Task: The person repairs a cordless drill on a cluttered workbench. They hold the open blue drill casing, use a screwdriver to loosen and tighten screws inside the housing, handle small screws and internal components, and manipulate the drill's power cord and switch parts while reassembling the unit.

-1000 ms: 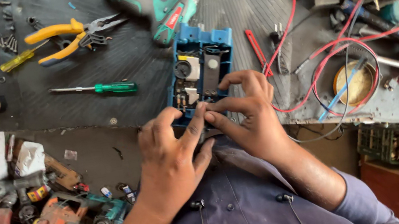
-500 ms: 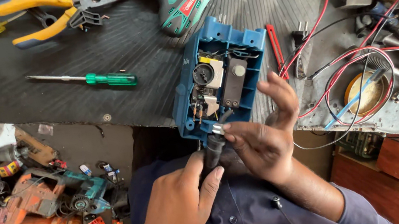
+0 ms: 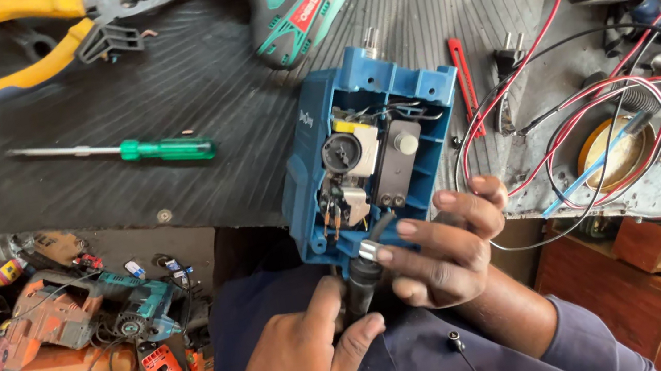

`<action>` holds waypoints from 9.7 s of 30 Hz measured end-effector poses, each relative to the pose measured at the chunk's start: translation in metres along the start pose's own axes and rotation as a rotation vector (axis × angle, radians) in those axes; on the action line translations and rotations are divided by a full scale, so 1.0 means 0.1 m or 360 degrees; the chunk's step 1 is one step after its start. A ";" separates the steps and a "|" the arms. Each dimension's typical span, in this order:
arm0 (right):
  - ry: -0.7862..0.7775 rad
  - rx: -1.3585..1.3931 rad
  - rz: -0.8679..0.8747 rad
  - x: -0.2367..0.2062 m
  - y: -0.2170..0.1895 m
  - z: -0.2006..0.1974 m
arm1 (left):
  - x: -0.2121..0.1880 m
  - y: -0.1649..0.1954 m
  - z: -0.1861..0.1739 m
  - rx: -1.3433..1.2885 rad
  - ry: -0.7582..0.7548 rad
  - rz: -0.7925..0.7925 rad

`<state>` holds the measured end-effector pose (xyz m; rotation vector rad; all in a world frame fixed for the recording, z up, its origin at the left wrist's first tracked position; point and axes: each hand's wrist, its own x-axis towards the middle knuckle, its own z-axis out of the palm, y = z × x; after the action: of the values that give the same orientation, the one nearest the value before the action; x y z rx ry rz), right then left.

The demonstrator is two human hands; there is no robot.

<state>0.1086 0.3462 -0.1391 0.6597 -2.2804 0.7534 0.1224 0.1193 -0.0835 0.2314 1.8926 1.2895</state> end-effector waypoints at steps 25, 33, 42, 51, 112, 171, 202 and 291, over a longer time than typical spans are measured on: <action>0.0517 0.0628 0.0151 0.04 -0.03 0.32 | 0.01 0.64 -0.25 0.1528 0.0852 0.0992; 0.0519 0.1119 0.1041 -0.04 -0.31 0.17 | -0.09 0.73 -0.17 0.1667 0.0802 0.0976; 0.0435 0.1743 0.1592 0.12 -0.48 0.20 | -0.17 0.63 -0.33 0.1625 0.0837 0.1055; 0.0548 0.1805 0.1642 0.16 -0.60 0.36 | -0.27 0.16 -1.71 0.1185 0.1227 0.1007; 0.0184 0.1826 0.1621 0.02 -0.23 0.04 | 0.25 1.24 -0.44 0.1964 -0.0105 0.1061; 0.0243 0.1879 0.1673 0.15 -0.31 0.12 | 0.36 -0.10 -1.56 0.0481 0.1168 0.0545; 0.0170 0.1781 0.1628 0.01 -0.26 0.07 | 0.04 0.78 -0.11 -0.1066 0.0298 0.1539; -0.0052 0.0978 0.0770 -0.23 -0.16 0.15 | 0.07 1.54 0.03 -0.0081 0.1126 0.1435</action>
<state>0.1278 0.3312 -0.1596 0.3697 -2.2559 1.7234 0.0772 0.1960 0.0424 0.7397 2.4466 2.2302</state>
